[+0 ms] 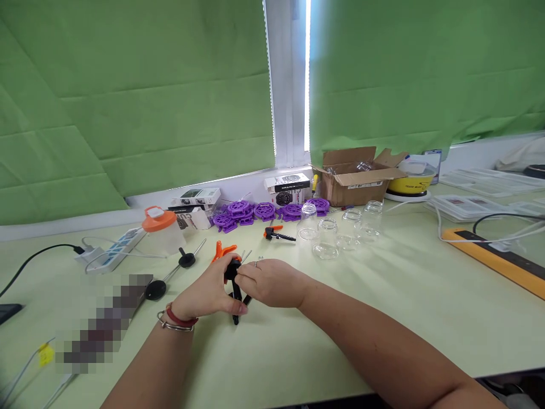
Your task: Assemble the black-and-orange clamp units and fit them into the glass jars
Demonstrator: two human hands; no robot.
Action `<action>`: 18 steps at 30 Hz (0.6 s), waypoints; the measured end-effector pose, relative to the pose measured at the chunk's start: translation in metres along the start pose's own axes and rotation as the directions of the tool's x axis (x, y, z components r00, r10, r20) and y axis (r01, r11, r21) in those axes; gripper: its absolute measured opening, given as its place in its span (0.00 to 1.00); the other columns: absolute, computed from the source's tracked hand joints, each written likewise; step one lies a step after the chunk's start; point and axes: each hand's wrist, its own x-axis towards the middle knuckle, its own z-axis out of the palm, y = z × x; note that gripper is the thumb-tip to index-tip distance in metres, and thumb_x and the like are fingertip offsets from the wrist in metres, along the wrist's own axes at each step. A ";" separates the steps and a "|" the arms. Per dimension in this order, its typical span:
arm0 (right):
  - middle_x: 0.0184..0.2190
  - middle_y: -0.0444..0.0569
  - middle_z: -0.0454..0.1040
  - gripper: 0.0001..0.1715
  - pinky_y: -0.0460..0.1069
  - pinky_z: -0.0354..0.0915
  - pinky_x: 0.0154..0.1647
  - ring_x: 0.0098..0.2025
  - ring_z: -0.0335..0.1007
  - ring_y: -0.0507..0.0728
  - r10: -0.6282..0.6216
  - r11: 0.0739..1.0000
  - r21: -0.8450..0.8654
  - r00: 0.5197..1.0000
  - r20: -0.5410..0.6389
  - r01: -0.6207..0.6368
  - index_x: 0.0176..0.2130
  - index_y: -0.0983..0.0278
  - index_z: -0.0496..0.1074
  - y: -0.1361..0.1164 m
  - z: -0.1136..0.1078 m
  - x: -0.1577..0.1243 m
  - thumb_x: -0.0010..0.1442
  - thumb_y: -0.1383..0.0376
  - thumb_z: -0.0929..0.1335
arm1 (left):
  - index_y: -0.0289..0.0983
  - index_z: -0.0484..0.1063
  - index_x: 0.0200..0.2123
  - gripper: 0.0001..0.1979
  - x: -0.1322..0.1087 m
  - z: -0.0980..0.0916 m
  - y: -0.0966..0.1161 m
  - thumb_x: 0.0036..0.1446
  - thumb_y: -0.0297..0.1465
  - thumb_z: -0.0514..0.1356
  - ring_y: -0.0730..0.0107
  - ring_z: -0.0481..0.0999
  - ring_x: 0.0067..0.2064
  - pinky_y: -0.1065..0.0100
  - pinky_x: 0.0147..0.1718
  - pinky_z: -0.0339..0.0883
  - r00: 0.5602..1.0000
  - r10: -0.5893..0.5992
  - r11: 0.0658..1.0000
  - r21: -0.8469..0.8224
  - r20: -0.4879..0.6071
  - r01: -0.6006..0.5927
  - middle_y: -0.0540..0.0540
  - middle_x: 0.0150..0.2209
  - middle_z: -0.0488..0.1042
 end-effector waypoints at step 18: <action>0.28 0.45 0.72 0.10 0.46 0.63 0.32 0.29 0.65 0.51 0.546 0.668 0.618 0.837 -0.030 -0.414 0.32 0.63 0.70 -0.017 0.015 0.011 0.55 0.73 0.61 | 0.38 0.64 0.43 0.39 0.001 0.005 -0.003 0.24 0.44 0.70 0.55 0.71 0.41 0.59 0.35 0.68 0.996 -0.055 0.996 0.073 -0.074 0.061 0.43 0.41 0.68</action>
